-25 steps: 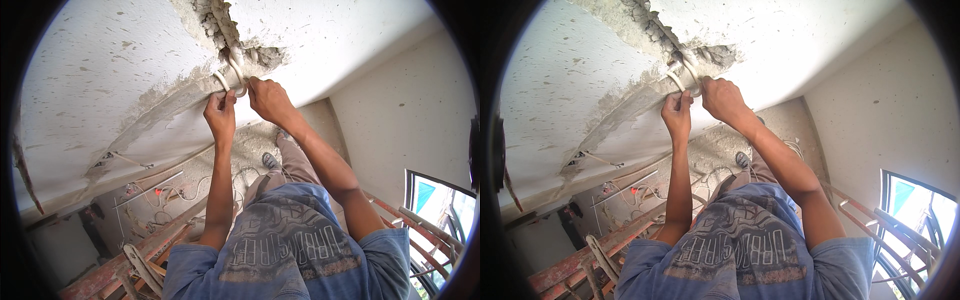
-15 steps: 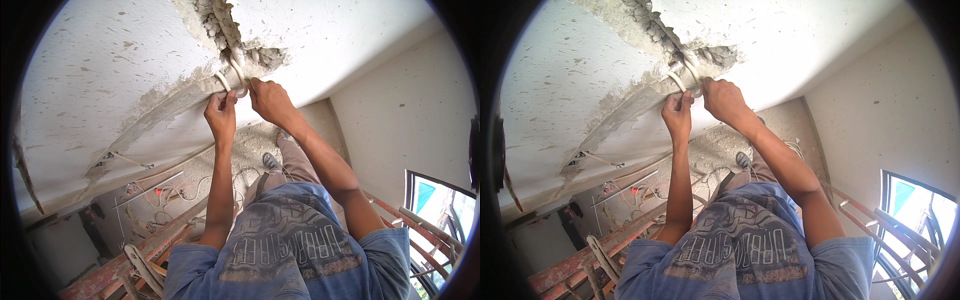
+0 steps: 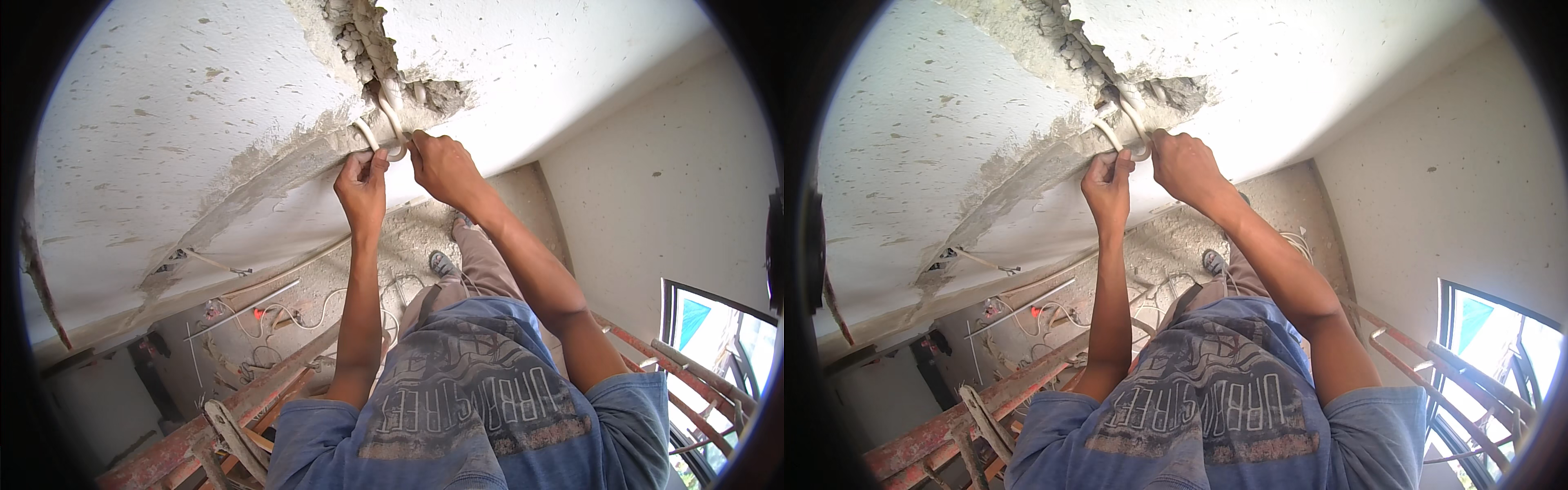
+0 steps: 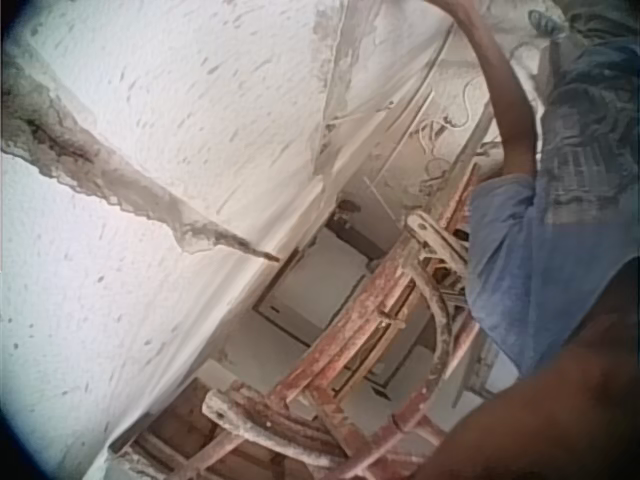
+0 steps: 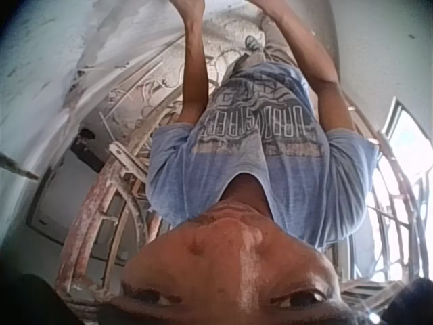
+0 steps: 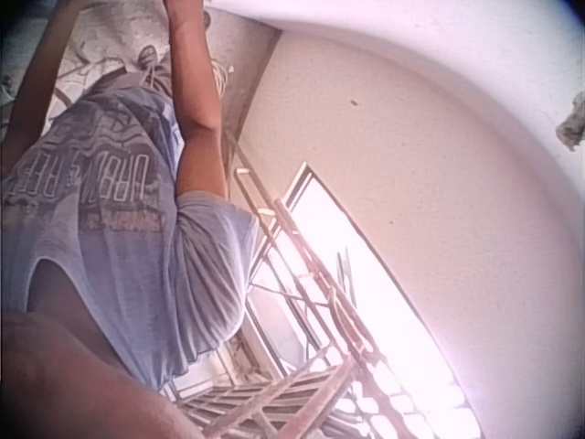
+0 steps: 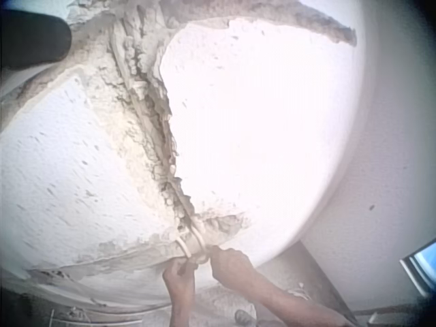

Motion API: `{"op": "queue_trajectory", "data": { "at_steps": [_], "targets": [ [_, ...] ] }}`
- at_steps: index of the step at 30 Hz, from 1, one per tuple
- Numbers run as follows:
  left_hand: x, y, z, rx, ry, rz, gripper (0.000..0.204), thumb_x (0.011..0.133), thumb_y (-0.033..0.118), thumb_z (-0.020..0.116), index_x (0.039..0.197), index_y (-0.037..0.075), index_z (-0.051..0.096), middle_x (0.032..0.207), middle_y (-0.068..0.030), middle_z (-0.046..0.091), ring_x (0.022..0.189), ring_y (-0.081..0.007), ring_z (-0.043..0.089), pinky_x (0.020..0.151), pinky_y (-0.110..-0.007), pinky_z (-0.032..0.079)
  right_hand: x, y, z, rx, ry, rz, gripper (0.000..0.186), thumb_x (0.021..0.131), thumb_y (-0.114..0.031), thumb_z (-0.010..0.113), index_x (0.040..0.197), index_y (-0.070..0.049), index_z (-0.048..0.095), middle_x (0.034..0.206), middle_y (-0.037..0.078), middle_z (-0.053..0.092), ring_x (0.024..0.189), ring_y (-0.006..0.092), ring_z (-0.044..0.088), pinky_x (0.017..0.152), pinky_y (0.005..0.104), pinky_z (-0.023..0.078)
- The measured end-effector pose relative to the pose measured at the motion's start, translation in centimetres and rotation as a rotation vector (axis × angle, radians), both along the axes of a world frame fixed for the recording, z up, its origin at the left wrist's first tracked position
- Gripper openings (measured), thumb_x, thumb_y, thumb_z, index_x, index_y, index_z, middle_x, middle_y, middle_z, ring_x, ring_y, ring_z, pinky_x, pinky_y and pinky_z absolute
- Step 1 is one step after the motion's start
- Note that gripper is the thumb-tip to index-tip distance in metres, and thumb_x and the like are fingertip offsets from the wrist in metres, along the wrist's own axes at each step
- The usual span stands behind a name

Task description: The person prepares electrical wiring in a ceiling gap by using a utility knife to strip insulation and pliers to bend the wires.

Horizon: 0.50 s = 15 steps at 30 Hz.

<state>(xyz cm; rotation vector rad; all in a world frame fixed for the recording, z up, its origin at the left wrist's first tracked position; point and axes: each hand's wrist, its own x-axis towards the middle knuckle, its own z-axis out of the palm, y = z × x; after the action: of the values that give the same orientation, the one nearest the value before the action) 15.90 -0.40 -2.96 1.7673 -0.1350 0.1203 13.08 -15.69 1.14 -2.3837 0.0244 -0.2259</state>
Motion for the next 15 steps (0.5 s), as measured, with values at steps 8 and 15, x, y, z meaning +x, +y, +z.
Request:
{"op": "queue_trajectory", "data": {
  "at_steps": [8,15],
  "targets": [
    [-0.11,0.07,0.38,0.023,0.005,-0.009,0.023,0.094,0.019,0.067,0.087,-0.003,0.065,0.075,-0.0061,0.068,0.070,-0.0090,0.060,0.066,-0.025,0.046,-0.11,-0.03,-0.45,0.021,0.016,0.008,0.017,0.092,-0.012,0.052,0.089,0.003,0.058,0.068,0.028,0.061,0.068,0.0466,0.060,0.065,0.0545,0.046],
    [-0.04,0.25,0.68,0.059,0.014,-0.015,0.023,0.094,0.019,0.067,0.087,-0.003,0.065,0.075,-0.0063,0.069,0.069,-0.0076,0.059,0.065,-0.024,0.045,-0.38,0.12,-0.62,0.003,-0.009,0.007,0.018,0.091,-0.012,0.052,0.084,0.003,0.057,0.065,0.026,0.061,0.064,0.0452,0.062,0.062,0.0527,0.050]
  ]
}}
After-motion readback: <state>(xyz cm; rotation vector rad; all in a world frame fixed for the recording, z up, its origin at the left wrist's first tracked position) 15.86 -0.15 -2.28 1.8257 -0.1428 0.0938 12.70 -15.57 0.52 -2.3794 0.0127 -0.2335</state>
